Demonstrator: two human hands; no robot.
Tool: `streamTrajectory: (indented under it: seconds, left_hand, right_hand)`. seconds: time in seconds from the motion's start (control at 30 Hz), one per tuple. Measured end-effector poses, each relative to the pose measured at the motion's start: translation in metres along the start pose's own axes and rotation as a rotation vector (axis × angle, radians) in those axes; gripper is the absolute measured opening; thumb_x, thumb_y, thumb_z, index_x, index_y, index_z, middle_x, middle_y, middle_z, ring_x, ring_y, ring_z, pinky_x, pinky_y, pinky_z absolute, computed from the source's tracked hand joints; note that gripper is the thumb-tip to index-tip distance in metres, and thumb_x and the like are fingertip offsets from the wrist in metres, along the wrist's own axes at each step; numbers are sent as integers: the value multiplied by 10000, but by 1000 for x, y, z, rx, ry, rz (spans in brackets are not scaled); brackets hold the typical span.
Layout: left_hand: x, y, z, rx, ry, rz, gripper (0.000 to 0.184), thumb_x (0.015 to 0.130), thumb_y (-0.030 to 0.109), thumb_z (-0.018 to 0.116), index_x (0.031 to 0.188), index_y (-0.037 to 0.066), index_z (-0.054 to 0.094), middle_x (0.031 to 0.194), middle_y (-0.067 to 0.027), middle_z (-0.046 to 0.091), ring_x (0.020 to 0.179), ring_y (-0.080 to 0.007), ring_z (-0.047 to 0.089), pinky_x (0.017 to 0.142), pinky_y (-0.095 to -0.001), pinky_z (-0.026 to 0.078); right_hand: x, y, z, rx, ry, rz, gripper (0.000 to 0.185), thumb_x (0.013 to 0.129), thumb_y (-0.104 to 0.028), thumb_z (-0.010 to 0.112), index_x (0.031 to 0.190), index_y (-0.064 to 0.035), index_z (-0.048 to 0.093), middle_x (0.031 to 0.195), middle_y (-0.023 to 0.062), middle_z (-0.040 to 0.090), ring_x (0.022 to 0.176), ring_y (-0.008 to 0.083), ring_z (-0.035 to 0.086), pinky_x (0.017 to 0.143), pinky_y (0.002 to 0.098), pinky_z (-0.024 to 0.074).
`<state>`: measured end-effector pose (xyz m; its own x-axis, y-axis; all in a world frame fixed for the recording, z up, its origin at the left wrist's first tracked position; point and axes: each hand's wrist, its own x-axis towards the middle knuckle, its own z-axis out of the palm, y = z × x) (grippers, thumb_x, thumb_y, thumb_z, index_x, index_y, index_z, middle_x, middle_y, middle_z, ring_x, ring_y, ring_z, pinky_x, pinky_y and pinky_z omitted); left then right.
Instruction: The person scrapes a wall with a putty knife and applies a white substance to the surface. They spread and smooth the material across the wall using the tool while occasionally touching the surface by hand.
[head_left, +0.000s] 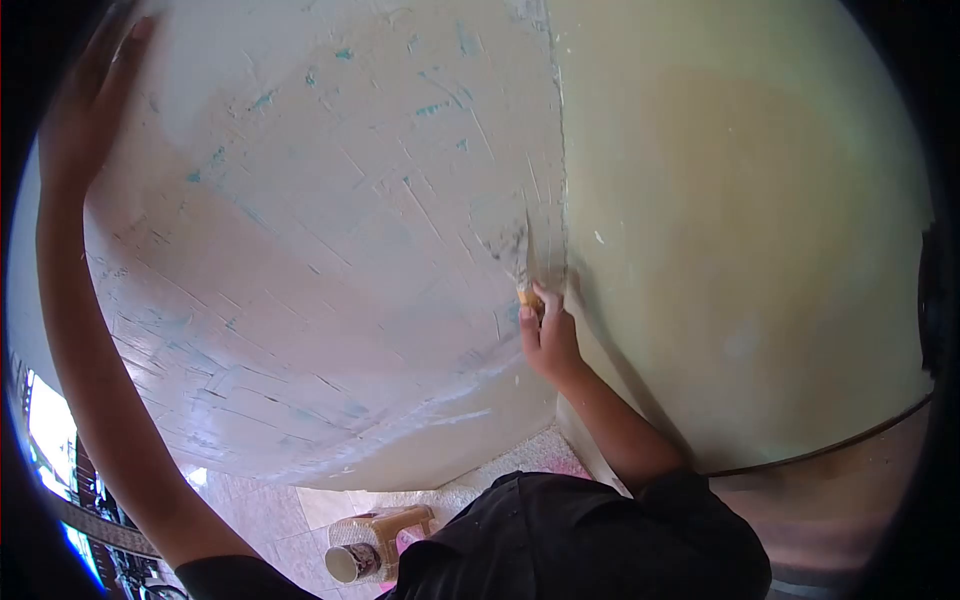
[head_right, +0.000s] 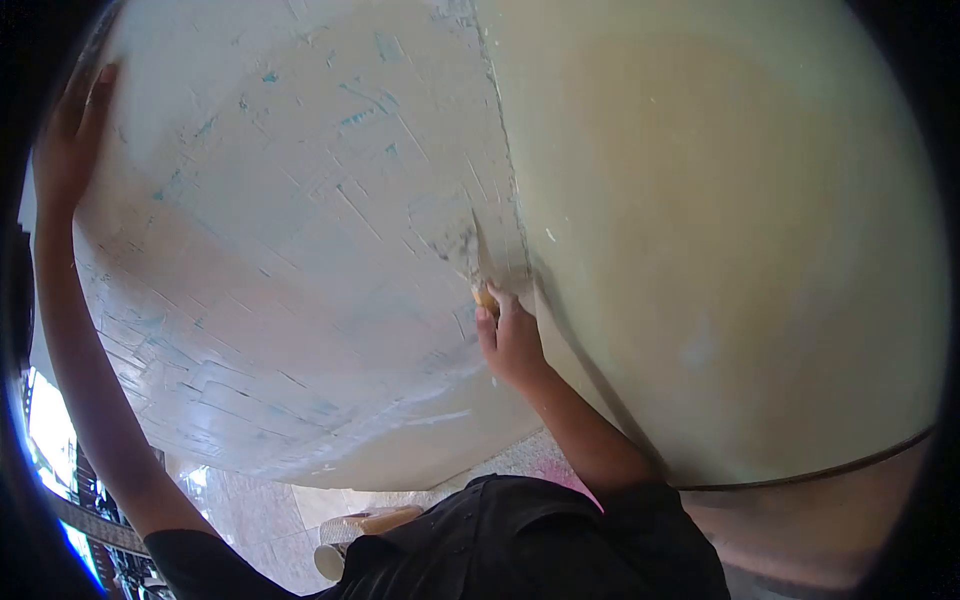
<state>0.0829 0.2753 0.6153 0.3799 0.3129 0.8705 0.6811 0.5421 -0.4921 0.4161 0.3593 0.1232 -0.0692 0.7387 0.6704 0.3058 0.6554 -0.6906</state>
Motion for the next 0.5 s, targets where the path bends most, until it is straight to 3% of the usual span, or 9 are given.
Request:
streamTrajectory:
  seconds: [0.07,0.13,0.23,0.3,0.4,0.5]
  left_hand:
    - [-1,0,5,-25,42,6,682,910,689,343,1411,246,476,1416,-103,499,1297,-311,482,1082,-480,361]
    - [-2,-3,11,-49,87,1,700,902,706,338,1414,248,471,1415,-106,500,1300,-313,478,1081,-484,360]
    - [-1,-3,14,-56,-1,-83,728,891,727,322,1419,247,463,1427,-103,487,1306,-308,473,1087,-486,352]
    - [0,1,11,-43,107,-11,753,880,744,316,1418,238,466,1429,-114,482,1301,-325,476,1090,-491,348]
    - [-3,-3,20,-114,29,-74,759,875,747,324,1422,238,459,1429,-125,479,1300,-337,474,1091,-495,345]
    - [-8,5,14,-197,-36,-179,768,869,754,323,1423,239,457,1426,-135,479,1296,-345,476,1091,-501,344]
  right_hand:
    - [-41,27,10,-95,-171,170,463,937,-253,531,1284,41,445,1037,283,612,889,424,634,771,475,513]
    - [-104,62,19,-143,-193,178,439,944,-244,530,1267,42,448,1032,286,613,897,410,640,768,469,514]
    - [-146,77,8,-7,-259,311,425,949,-241,531,1244,53,446,1020,292,612,900,421,640,765,475,514]
    - [-147,82,4,19,-85,130,417,956,-237,528,1231,64,442,1005,295,611,885,434,637,758,471,515]
    - [-68,33,-6,64,52,-40,431,965,-267,518,1230,66,445,985,291,607,841,437,628,757,453,510]
    - [-23,-12,-9,139,104,-51,431,959,-271,525,1231,53,444,960,285,614,828,435,627,743,459,508]
